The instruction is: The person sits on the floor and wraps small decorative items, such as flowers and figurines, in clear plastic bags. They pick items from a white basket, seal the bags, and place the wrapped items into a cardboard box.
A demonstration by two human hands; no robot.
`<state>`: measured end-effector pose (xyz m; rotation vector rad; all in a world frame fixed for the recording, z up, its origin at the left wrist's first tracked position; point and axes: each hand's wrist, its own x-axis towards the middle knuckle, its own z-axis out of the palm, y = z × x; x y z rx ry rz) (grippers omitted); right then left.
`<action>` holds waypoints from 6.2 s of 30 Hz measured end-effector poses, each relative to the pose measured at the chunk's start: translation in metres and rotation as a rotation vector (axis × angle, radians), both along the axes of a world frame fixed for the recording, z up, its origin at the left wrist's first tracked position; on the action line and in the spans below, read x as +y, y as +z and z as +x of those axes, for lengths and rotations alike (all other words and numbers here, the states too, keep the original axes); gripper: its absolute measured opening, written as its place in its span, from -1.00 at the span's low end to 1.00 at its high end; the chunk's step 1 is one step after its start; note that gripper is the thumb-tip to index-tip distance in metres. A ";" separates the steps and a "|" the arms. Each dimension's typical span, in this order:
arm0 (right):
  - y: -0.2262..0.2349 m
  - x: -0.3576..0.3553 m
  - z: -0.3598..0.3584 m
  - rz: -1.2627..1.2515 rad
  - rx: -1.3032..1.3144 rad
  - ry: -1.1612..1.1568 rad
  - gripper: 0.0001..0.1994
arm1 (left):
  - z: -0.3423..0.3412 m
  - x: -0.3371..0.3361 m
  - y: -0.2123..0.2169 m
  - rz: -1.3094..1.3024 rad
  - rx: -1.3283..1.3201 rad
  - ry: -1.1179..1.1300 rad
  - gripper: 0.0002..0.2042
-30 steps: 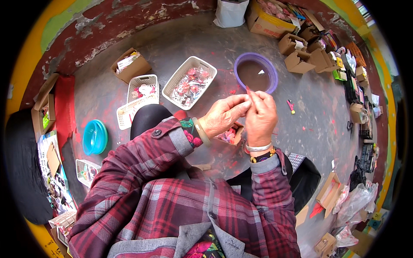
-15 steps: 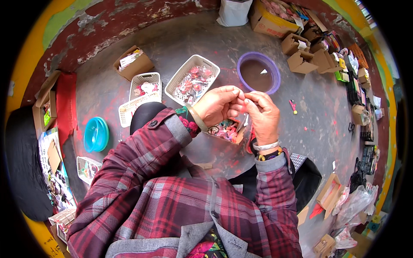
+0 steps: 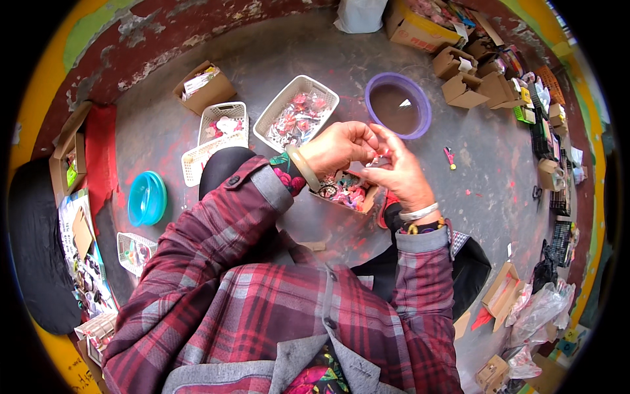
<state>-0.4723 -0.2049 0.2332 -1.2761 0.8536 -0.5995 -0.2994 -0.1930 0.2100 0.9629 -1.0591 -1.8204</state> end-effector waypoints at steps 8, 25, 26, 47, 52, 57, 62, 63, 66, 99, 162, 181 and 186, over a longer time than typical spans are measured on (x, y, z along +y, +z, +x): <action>-0.003 -0.010 -0.022 0.042 0.166 -0.062 -0.85 | 0.005 -0.001 0.006 -0.264 -0.310 -0.003 -0.77; 0.002 -0.012 -0.027 0.054 0.161 -0.136 -0.85 | 0.014 -0.002 0.003 0.052 -0.160 -0.147 -0.90; 0.002 -0.011 -0.027 0.048 0.163 -0.135 -0.86 | 0.013 -0.002 0.004 0.054 -0.175 -0.166 -0.90; 0.004 -0.006 -0.020 0.132 0.190 -0.070 -0.89 | 0.015 -0.002 0.006 -0.045 -0.388 -0.264 -0.75; 0.003 -0.005 -0.017 0.094 0.191 -0.067 -0.91 | 0.014 -0.001 -0.002 -0.061 -0.297 -0.251 -0.75; -0.003 -0.006 -0.018 0.065 0.220 -0.060 -0.92 | 0.014 -0.002 -0.004 -0.073 -0.251 -0.255 -0.76; -0.001 -0.008 -0.022 0.115 0.162 -0.111 -0.90 | 0.017 -0.003 -0.001 -0.054 -0.266 -0.228 -0.78; 0.001 -0.008 -0.022 0.123 0.154 -0.099 -0.90 | 0.017 -0.003 -0.002 -0.056 -0.265 -0.224 -0.78; 0.003 -0.008 -0.023 0.149 0.143 -0.072 -0.88 | 0.018 -0.004 -0.005 -0.040 -0.279 -0.223 -0.79; -0.018 -0.005 -0.012 -0.067 0.282 -0.054 -0.85 | 0.009 -0.001 -0.008 -0.038 -0.138 -0.261 -0.80; -0.310 0.010 0.033 -0.388 0.959 0.308 -0.67 | 0.045 0.008 0.000 -0.532 -1.152 0.252 -0.85; -0.268 0.001 0.025 0.325 0.611 -0.046 -0.83 | 0.044 0.007 -0.005 -0.549 -1.114 0.262 -0.84; -0.227 -0.002 -0.005 0.421 0.234 -0.062 -0.79 | 0.042 0.001 -0.008 -0.532 -1.123 0.261 -0.84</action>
